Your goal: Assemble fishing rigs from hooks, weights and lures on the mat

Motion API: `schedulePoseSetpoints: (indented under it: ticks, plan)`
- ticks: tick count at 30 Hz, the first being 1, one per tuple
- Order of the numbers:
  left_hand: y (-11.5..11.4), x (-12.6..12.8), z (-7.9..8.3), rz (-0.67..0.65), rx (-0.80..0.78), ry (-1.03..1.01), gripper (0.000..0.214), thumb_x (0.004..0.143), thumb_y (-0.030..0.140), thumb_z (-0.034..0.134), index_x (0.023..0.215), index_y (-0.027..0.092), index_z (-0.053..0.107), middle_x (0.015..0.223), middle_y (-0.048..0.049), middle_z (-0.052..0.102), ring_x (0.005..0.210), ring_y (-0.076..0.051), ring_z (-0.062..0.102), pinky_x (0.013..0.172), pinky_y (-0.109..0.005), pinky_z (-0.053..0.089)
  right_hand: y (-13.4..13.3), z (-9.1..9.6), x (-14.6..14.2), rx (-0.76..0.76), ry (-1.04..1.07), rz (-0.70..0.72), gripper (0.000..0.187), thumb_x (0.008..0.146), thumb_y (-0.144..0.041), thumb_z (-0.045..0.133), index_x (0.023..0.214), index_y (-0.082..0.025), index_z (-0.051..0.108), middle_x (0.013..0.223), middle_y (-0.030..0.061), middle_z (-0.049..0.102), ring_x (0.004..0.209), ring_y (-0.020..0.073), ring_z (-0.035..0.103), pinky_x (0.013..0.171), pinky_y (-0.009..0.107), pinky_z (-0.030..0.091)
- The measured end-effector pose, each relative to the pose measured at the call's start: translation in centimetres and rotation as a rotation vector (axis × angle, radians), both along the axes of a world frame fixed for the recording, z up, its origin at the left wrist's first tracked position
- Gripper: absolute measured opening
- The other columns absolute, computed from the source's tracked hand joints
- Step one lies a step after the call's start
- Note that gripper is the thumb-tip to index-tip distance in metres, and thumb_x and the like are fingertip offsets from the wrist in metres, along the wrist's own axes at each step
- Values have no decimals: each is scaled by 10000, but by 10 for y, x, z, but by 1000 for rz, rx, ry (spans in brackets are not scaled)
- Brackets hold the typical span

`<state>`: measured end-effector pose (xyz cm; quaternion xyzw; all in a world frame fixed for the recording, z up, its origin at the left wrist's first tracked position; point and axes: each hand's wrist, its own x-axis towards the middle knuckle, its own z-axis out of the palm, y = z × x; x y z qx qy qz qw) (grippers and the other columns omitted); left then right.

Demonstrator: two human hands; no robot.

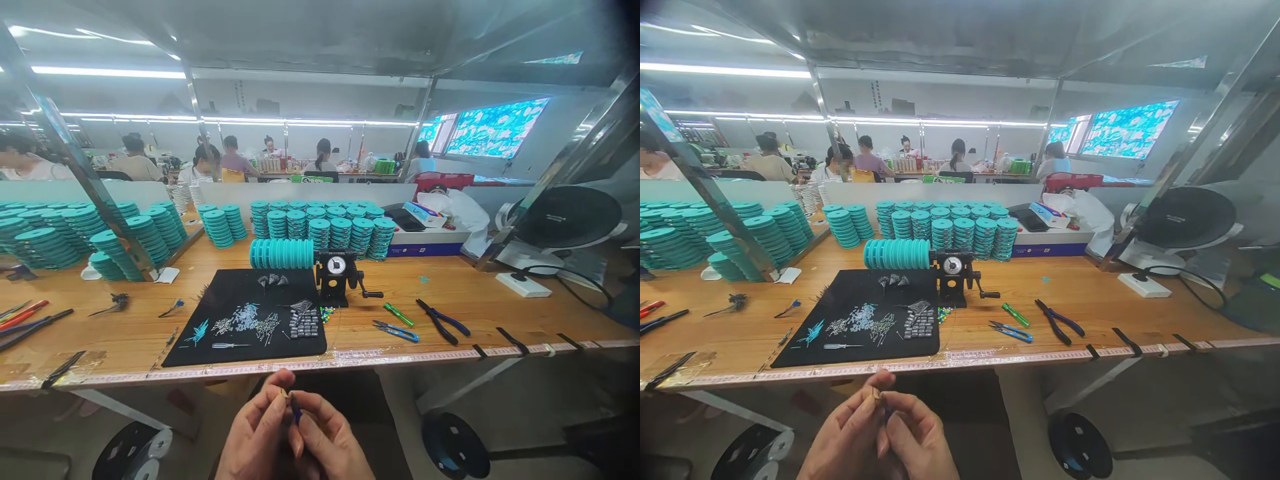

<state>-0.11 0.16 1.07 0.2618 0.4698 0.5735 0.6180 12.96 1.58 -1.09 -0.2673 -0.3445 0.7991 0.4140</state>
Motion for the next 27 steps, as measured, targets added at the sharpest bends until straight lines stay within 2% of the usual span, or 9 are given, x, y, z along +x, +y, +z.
schedulePoseSetpoints:
  ticks: [3, 5, 8, 10, 13, 16, 18, 22, 27]
  plan:
    - [3, 3, -7, -90, -48, -342, 428, 587, 424, 876, 930, 190, 775, 879, -62, 695, 680, -164, 607, 583, -249, 475, 8, 13, 16, 386, -207, -69, 318, 857, -478, 671, 1017, -210, 731, 683, 24, 624, 627, 144, 568, 610, 265, 453]
    - [3, 2, -9, -97, -15, -349, 344, 597, 399, 873, 836, 171, 777, 932, -71, 687, 760, -180, 619, 673, -273, 493, 16, 25, 31, 744, -373, -70, 239, 937, -367, 576, 1054, -222, 724, 787, 53, 666, 721, 170, 610, 685, 293, 479]
    - [3, -7, -7, -57, 80, -107, 289, 656, 417, 826, 650, 149, 718, 977, -74, 649, 843, -201, 608, 754, -297, 486, 27, 43, 48, 1131, -635, -25, 279, 976, -230, 474, 1140, -219, 699, 832, 75, 658, 730, 169, 604, 660, 277, 459]
    - [4, -12, -5, 5, 185, 212, 302, 727, 414, 768, 602, 155, 678, 993, -75, 629, 876, -221, 609, 772, -319, 484, 30, 49, 51, 1200, -782, -6, 305, 980, -203, 446, 1157, -206, 694, 816, 80, 645, 711, 170, 591, 638, 277, 437]
    - [6, -17, -5, 194, 534, 867, 125, 790, 238, 716, 675, 190, 703, 978, -62, 626, 926, -233, 609, 823, -339, 478, 28, 46, 42, 1031, -798, -21, 277, 979, -243, 471, 1106, -202, 714, 836, 79, 662, 745, 177, 594, 681, 287, 433]
    - [9, -17, -6, 482, 981, 1354, 199, 730, 44, 731, 817, 222, 733, 915, -37, 659, 929, -216, 607, 844, -315, 480, 23, 29, 23, 518, -472, 13, 256, 911, -398, 620, 1035, -197, 719, 719, 22, 626, 650, 122, 559, 627, 229, 423]
    - [9, -16, -7, 592, 1095, 1482, 277, 714, -4, 729, 841, 242, 738, 884, -26, 678, 923, -217, 613, 848, -322, 483, 20, 14, 10, 162, -177, 81, 397, 798, -511, 728, 1038, -196, 700, 610, -36, 553, 473, 57, 435, 483, 170, 336]
    - [8, -12, -5, 457, 813, 1280, 124, 771, 122, 711, 749, 244, 721, 887, -40, 655, 910, -235, 618, 863, -356, 483, 11, -10, -7, -112, 143, 60, 469, 722, -501, 807, 1081, -235, 663, 612, -68, 546, 360, 4, 256, 388, 150, 216]
    - [9, -7, -2, 86, 242, 433, 339, 779, 460, 697, 609, 171, 653, 967, -71, 606, 853, -227, 613, 752, -316, 496, 12, -10, -2, 103, 83, -38, 327, 821, -459, 735, 1050, -232, 681, 593, -57, 542, 405, 23, 315, 412, 150, 245]
